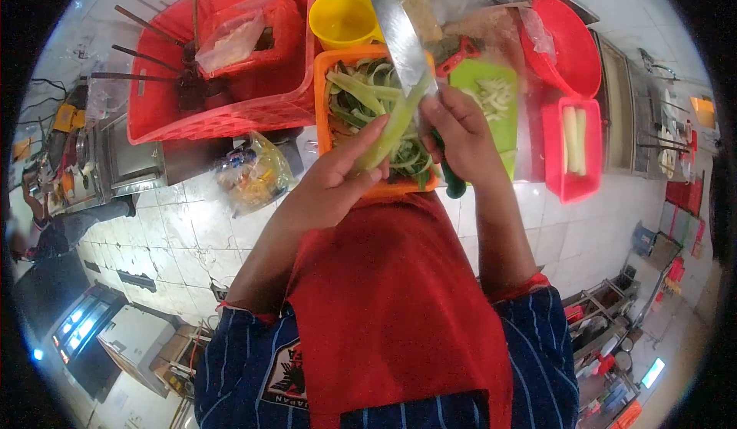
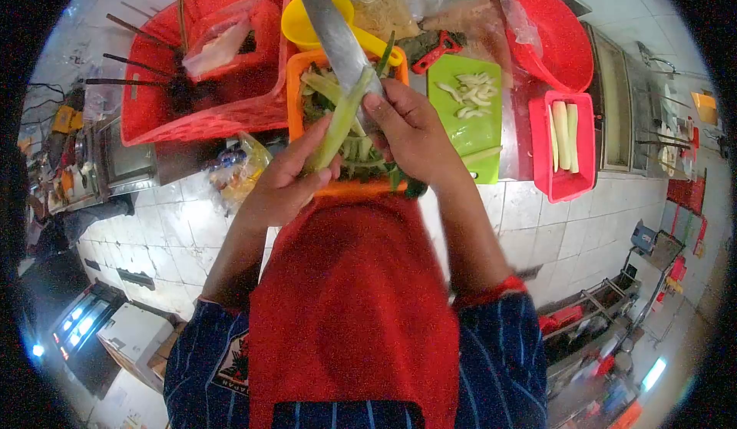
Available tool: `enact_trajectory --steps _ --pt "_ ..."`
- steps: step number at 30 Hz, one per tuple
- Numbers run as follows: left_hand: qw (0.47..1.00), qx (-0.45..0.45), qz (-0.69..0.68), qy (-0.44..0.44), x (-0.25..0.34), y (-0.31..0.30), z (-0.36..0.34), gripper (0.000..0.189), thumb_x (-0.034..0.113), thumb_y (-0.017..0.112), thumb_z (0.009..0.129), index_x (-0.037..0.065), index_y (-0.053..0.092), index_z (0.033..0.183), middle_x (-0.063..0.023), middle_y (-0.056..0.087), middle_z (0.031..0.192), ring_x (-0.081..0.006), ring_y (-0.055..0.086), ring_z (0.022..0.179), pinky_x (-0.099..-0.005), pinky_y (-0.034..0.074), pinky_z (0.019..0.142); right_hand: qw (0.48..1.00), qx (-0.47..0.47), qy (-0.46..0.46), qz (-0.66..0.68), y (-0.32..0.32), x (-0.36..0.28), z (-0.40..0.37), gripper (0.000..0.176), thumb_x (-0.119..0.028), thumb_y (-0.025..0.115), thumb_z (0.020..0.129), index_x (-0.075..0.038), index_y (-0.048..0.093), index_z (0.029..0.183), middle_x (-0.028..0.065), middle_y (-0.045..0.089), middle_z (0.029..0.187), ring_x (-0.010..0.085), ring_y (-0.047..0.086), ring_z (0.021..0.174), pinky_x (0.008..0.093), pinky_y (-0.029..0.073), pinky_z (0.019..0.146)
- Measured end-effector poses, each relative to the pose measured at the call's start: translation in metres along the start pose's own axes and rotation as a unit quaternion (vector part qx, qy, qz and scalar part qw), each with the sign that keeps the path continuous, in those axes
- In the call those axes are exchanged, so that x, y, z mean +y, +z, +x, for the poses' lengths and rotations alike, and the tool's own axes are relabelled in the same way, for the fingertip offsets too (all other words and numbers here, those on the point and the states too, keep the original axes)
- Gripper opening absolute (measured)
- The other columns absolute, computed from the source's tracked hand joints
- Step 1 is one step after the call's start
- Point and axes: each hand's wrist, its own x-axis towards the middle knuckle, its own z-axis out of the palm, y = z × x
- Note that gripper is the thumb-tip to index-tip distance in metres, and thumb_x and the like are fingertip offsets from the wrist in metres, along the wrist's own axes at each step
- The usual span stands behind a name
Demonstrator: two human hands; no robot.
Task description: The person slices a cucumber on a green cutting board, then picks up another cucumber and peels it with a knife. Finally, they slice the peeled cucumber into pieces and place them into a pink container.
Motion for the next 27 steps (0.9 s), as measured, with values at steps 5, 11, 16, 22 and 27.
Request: enact_trajectory --steps 5,11,16,22,27 --pt "1.000 0.000 -0.024 -0.015 0.004 0.002 -0.001 0.062 0.001 0.051 0.098 0.005 0.027 0.155 -0.0051 0.056 0.112 -0.0117 0.053 0.102 -0.0270 0.042 0.097 0.999 0.021 0.015 -0.024 0.008 0.001 -0.004 0.025 -0.028 0.052 0.104 -0.004 0.060 0.103 -0.0031 0.051 0.070 0.0048 0.043 0.058 0.0230 0.035 0.051" --pt "0.998 0.013 -0.055 -0.026 0.002 0.006 0.000 0.062 0.001 0.052 0.097 0.003 0.026 0.154 -0.0061 0.055 0.116 -0.0122 0.053 0.102 -0.0278 0.043 0.097 0.996 0.003 -0.016 -0.093 0.009 0.011 -0.004 0.028 -0.026 0.049 0.105 -0.001 0.056 0.093 -0.0014 0.051 0.071 0.0087 0.045 0.063 0.0270 0.040 0.057" --pt "0.997 0.016 -0.059 -0.039 0.002 0.004 0.004 0.059 0.001 0.052 0.096 0.000 0.028 0.150 -0.0068 0.054 0.117 -0.0124 0.053 0.104 -0.0282 0.043 0.096 0.996 -0.018 -0.006 -0.091 0.022 0.019 -0.010 0.029 -0.024 0.049 0.105 0.000 0.056 0.091 0.0006 0.052 0.071 0.0098 0.047 0.067 0.0283 0.042 0.061" --pt "0.997 0.033 -0.069 -0.016 -0.004 0.006 0.007 0.048 -0.002 0.055 0.093 0.000 0.038 0.138 -0.0067 0.051 0.118 -0.0128 0.051 0.109 -0.0289 0.041 0.099 0.995 -0.004 -0.022 -0.093 0.021 0.030 -0.011 0.029 -0.024 0.048 0.105 0.001 0.055 0.091 0.0011 0.052 0.072 0.0097 0.047 0.068 0.0279 0.043 0.062" --pt "0.999 0.038 -0.014 -0.002 -0.014 0.005 0.009 0.065 0.002 0.060 0.087 -0.001 0.031 0.145 -0.0075 0.051 0.125 -0.0148 0.052 0.111 -0.0315 0.041 0.099 0.999 0.033 -0.014 -0.036 0.013 0.037 -0.005 0.029 -0.024 0.048 0.105 -0.001 0.054 0.088 -0.0003 0.050 0.071 0.0089 0.045 0.064 0.0268 0.041 0.058"
